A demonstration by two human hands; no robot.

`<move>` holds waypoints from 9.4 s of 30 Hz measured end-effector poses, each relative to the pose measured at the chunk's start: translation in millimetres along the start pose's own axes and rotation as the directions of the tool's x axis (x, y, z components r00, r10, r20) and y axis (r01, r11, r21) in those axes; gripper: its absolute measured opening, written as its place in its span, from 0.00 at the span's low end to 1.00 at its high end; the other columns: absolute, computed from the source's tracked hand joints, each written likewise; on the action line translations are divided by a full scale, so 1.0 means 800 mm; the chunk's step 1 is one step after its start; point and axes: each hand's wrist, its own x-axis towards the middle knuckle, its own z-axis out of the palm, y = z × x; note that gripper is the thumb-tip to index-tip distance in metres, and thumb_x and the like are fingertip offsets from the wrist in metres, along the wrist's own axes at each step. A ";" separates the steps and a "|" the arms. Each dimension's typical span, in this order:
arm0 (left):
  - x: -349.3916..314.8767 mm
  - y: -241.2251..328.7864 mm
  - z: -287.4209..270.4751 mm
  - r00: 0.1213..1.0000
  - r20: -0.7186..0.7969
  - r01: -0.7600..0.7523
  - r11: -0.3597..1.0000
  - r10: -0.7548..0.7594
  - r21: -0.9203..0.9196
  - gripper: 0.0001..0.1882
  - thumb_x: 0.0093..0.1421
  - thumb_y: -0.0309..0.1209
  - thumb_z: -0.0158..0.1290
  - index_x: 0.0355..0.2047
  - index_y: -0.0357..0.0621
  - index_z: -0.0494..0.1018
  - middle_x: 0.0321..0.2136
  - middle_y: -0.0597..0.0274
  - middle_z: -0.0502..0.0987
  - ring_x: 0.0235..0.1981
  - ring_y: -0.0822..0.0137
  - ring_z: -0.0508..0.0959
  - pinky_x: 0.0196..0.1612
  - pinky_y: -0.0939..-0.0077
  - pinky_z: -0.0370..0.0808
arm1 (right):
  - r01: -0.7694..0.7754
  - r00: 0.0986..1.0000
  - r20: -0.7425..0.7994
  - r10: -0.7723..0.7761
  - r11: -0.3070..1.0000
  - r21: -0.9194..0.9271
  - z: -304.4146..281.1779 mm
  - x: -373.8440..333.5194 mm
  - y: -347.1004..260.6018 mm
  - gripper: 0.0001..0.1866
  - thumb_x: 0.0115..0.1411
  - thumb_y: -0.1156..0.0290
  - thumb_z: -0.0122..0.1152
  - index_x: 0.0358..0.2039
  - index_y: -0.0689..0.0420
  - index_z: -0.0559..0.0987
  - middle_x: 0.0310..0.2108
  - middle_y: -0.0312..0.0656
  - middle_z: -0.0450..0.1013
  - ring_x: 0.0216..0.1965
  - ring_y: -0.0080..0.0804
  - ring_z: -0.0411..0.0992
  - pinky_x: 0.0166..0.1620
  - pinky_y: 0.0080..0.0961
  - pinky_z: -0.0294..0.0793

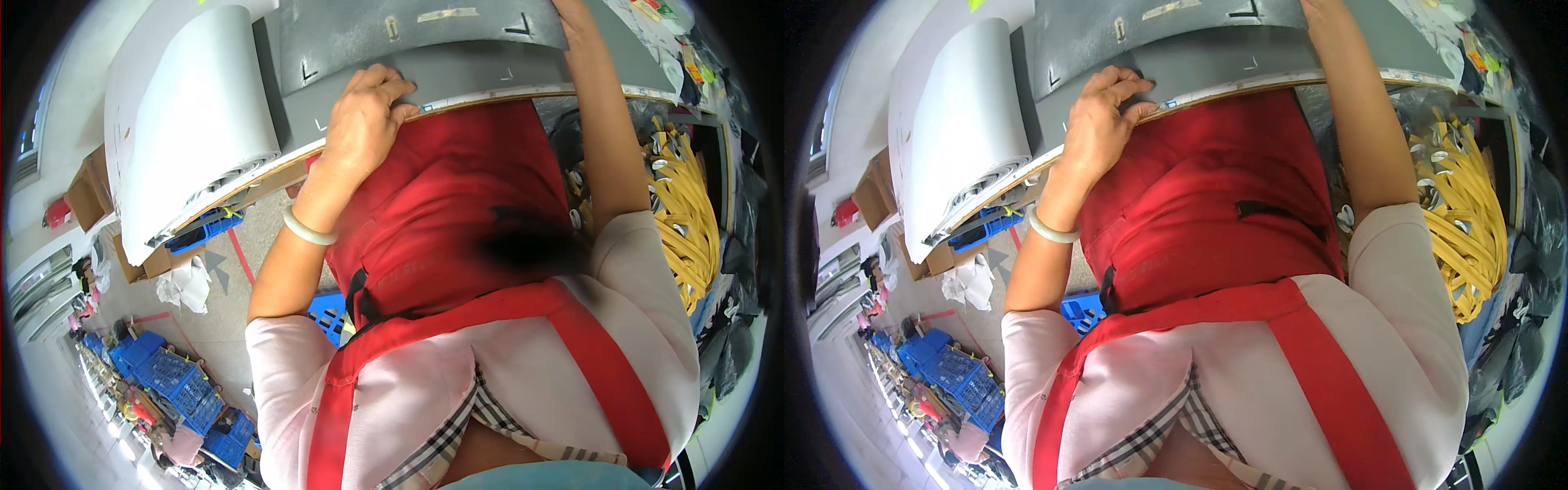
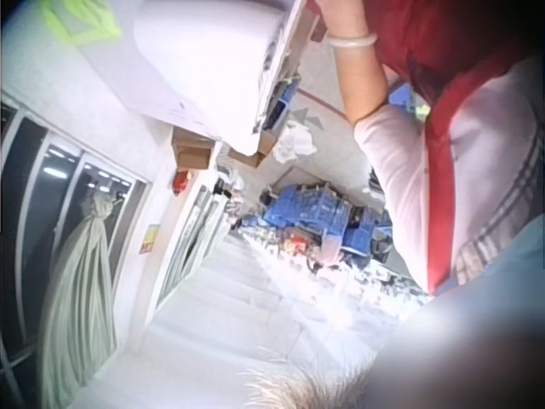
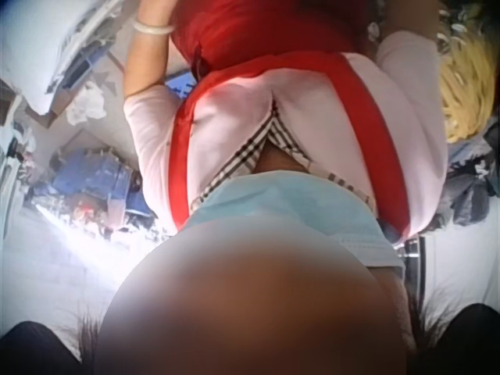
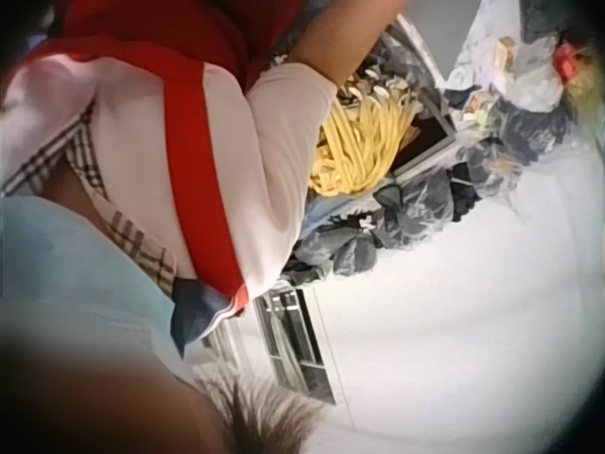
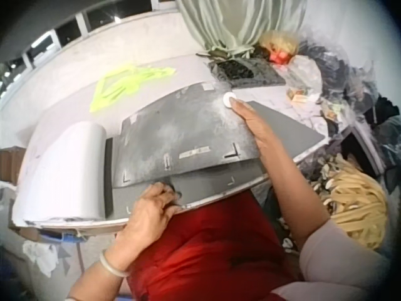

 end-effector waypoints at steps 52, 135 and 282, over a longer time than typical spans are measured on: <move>0.009 -0.031 -0.037 0.952 0.304 0.017 0.991 0.025 -0.134 0.09 0.59 0.21 0.60 0.41 0.33 0.81 0.44 0.52 0.80 0.41 0.55 0.82 0.47 0.70 0.79 | -0.117 0.984 -0.101 0.149 0.955 0.271 0.029 -0.033 0.020 0.20 0.64 0.59 0.67 0.53 0.54 0.78 0.42 0.37 0.80 0.39 0.29 0.79 0.43 0.28 0.81; 0.017 -0.023 -0.035 0.940 0.320 -0.115 0.993 0.117 -0.025 0.08 0.57 0.20 0.58 0.37 0.31 0.77 0.38 0.51 0.78 0.36 0.48 0.80 0.43 0.64 0.79 | -0.539 0.840 0.499 0.214 0.430 0.724 -0.018 -0.007 0.075 0.17 0.63 0.64 0.69 0.49 0.56 0.79 0.41 0.37 0.80 0.39 0.27 0.79 0.44 0.26 0.81; -0.067 -0.032 -0.042 0.992 -0.081 0.116 0.945 -0.096 0.305 0.11 0.53 0.32 0.67 0.32 0.41 0.78 0.31 0.57 0.77 0.33 0.53 0.76 0.38 0.61 0.75 | -0.080 0.995 -0.098 0.034 0.852 -0.517 -0.049 -0.073 0.023 0.10 0.65 0.68 0.66 0.36 0.64 0.80 0.32 0.38 0.79 0.33 0.21 0.77 0.38 0.15 0.76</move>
